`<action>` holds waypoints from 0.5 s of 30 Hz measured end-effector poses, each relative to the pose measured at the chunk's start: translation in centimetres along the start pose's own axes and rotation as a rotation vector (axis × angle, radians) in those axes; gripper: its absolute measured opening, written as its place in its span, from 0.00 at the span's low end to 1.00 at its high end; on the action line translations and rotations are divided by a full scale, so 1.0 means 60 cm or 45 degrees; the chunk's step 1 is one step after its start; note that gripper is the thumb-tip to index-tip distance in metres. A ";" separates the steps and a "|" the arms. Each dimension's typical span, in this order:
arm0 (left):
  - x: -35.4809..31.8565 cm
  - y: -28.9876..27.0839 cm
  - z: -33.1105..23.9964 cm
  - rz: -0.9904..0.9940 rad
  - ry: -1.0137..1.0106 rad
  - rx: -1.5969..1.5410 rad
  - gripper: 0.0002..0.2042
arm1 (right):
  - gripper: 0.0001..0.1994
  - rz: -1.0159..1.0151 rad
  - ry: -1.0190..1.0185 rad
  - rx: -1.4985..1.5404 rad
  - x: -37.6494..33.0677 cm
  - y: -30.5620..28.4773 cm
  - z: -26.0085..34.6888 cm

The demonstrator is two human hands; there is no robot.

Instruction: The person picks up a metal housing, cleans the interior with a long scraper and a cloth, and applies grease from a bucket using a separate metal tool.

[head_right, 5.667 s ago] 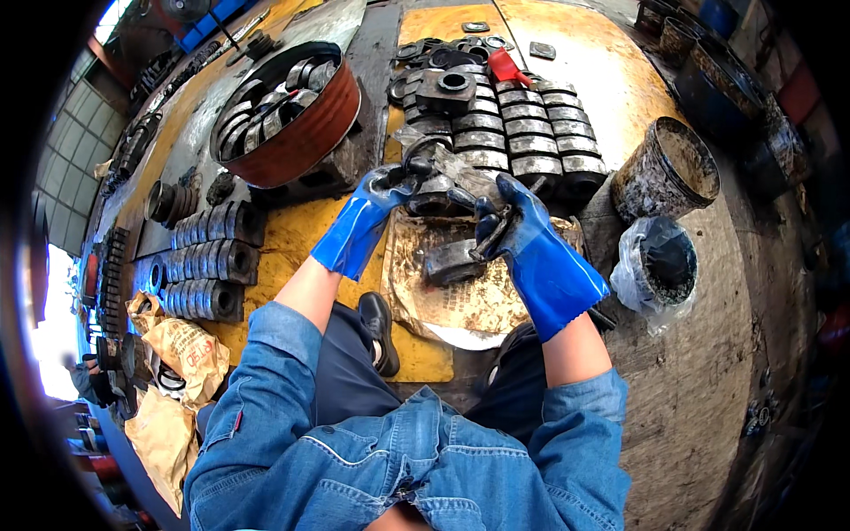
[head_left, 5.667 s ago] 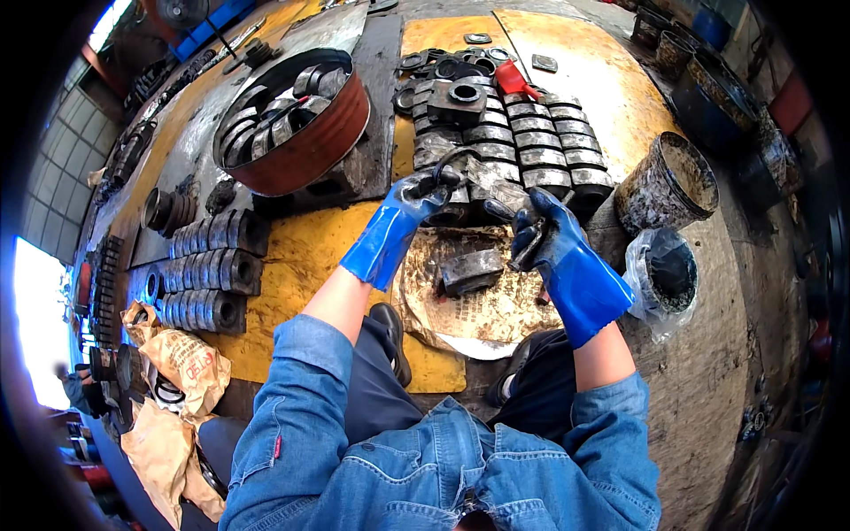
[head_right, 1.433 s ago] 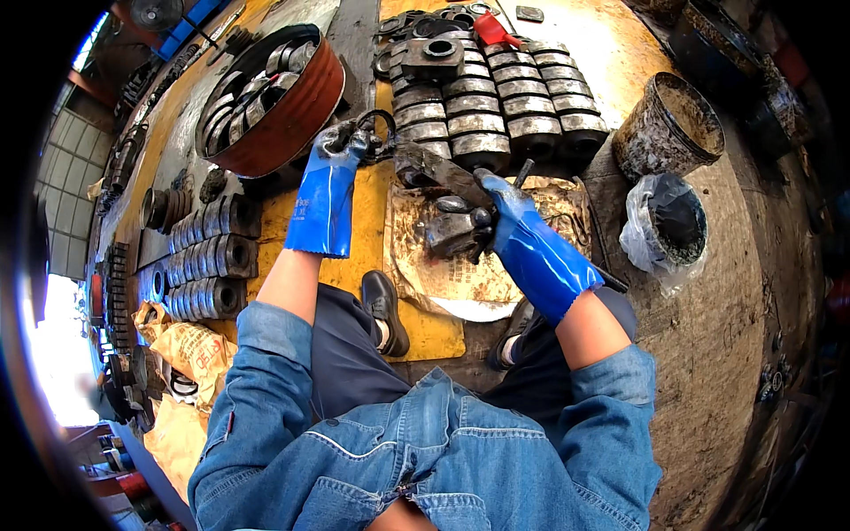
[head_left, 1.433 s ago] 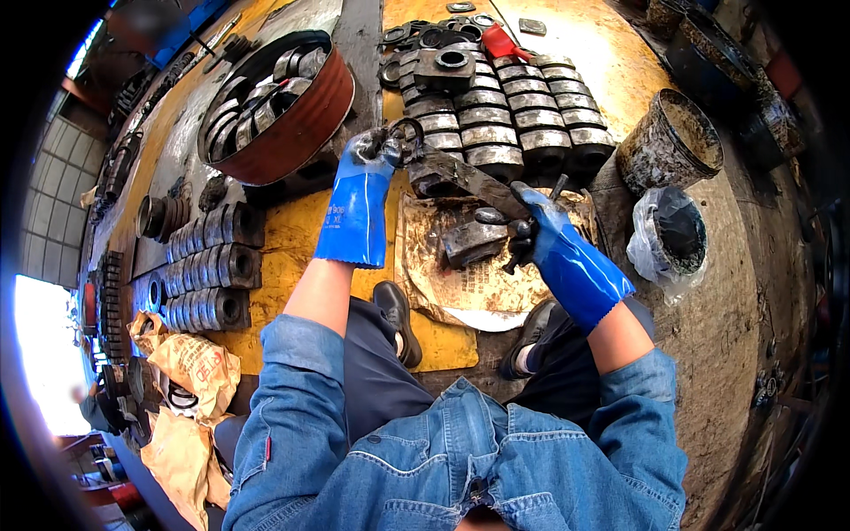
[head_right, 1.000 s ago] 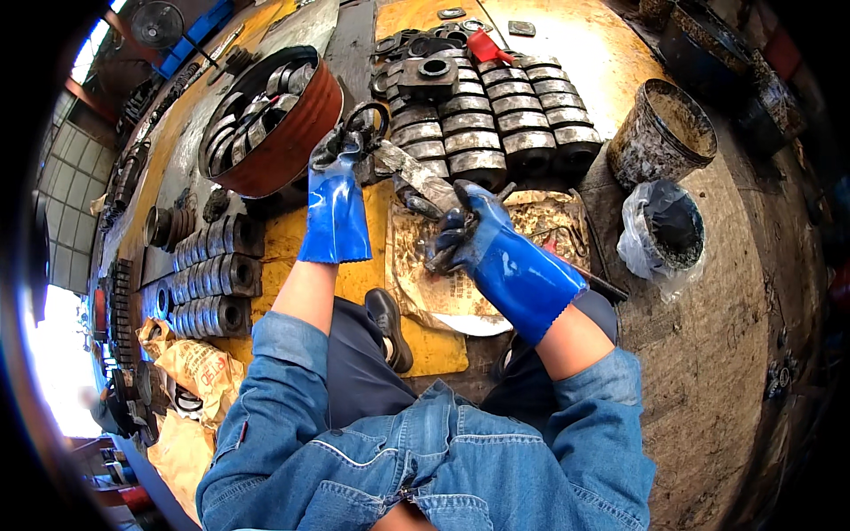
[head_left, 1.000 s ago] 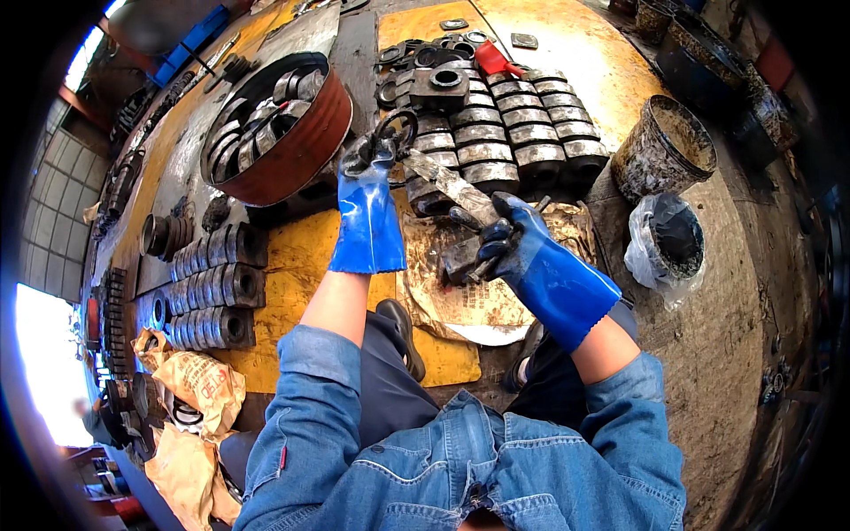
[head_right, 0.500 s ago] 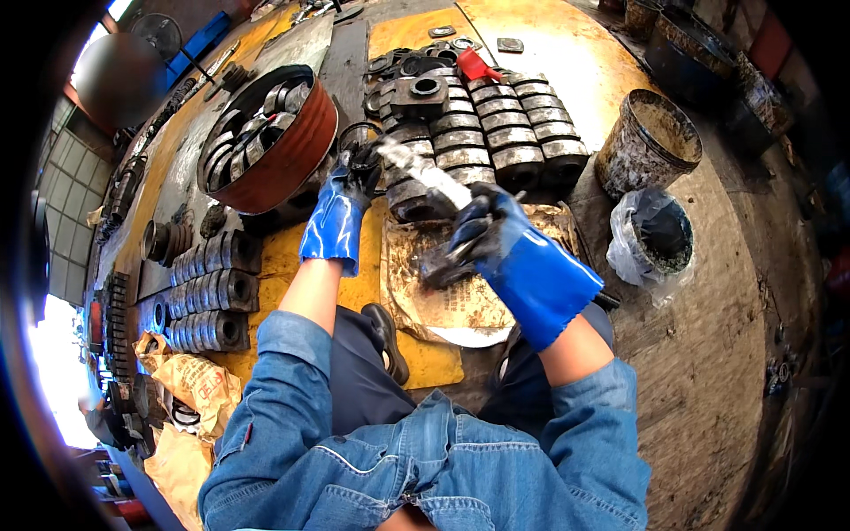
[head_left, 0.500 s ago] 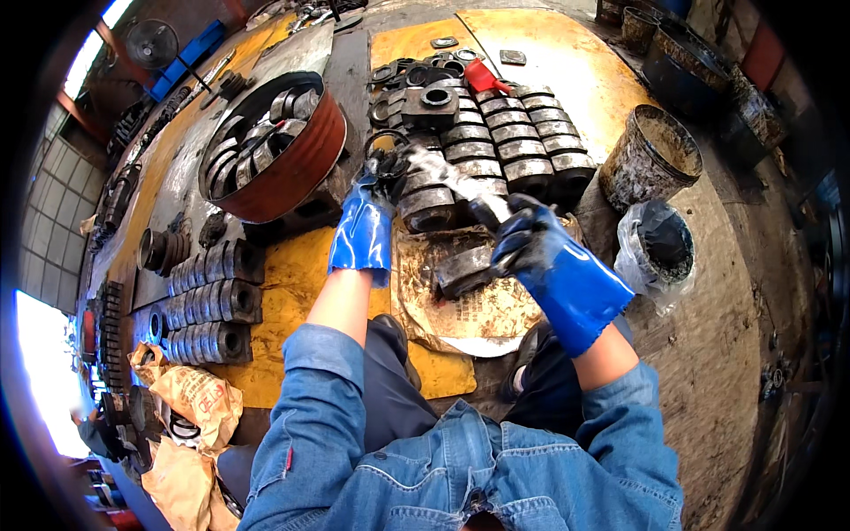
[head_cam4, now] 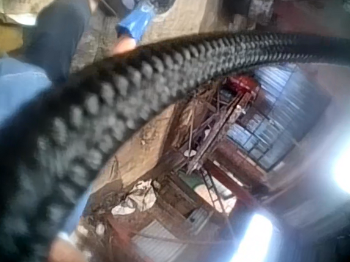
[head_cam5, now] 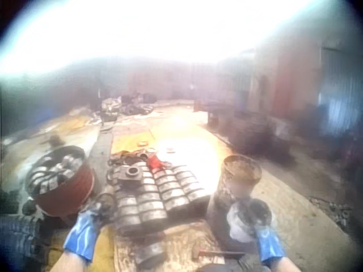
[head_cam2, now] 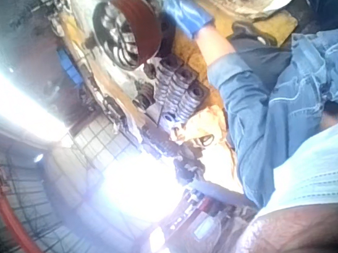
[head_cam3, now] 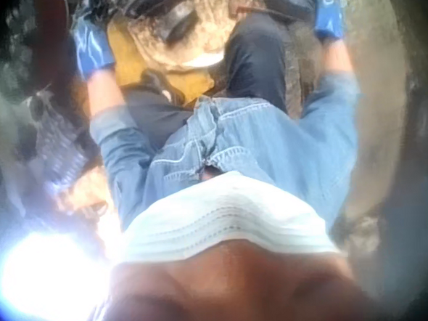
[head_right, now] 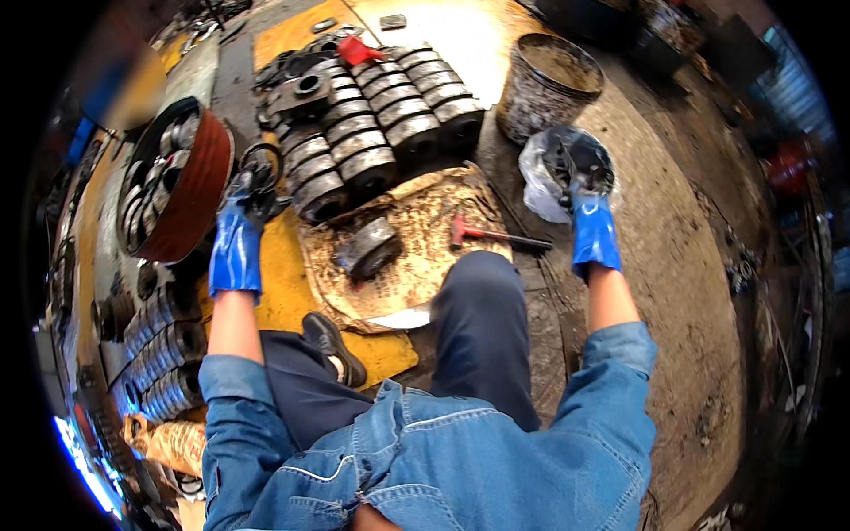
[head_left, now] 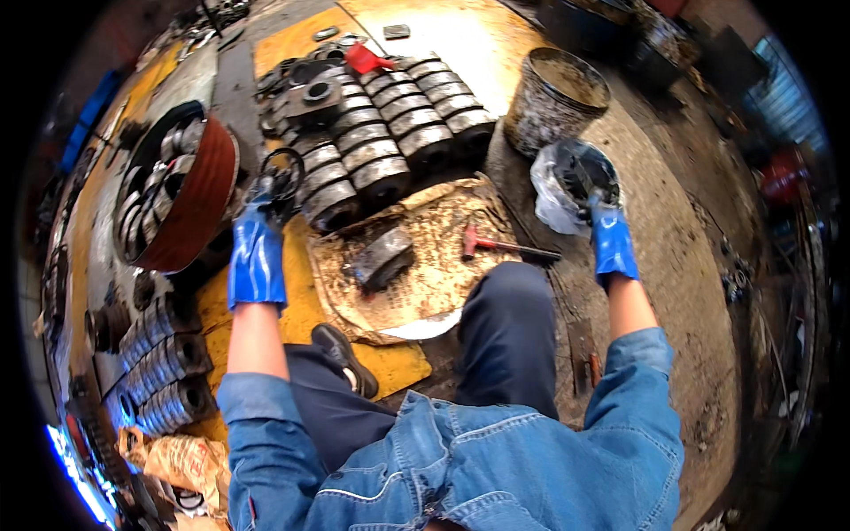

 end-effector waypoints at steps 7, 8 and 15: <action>-0.069 0.036 0.021 0.020 0.057 0.396 0.18 | 0.13 -0.157 -0.024 -0.802 0.108 -0.010 -0.291; -0.080 0.034 0.014 0.015 0.069 0.422 0.18 | 0.14 -0.142 -0.036 -0.929 0.102 0.012 -0.280; -0.118 0.017 -0.023 -0.008 0.140 0.543 0.18 | 0.17 0.166 -0.147 -1.212 0.011 0.118 -0.198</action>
Point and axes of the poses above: each hand's wrist, its own x-axis towards the middle knuckle, its own y-axis out of the palm, z = x × y, the point moved 8 cm from there along x, towards the middle knuckle
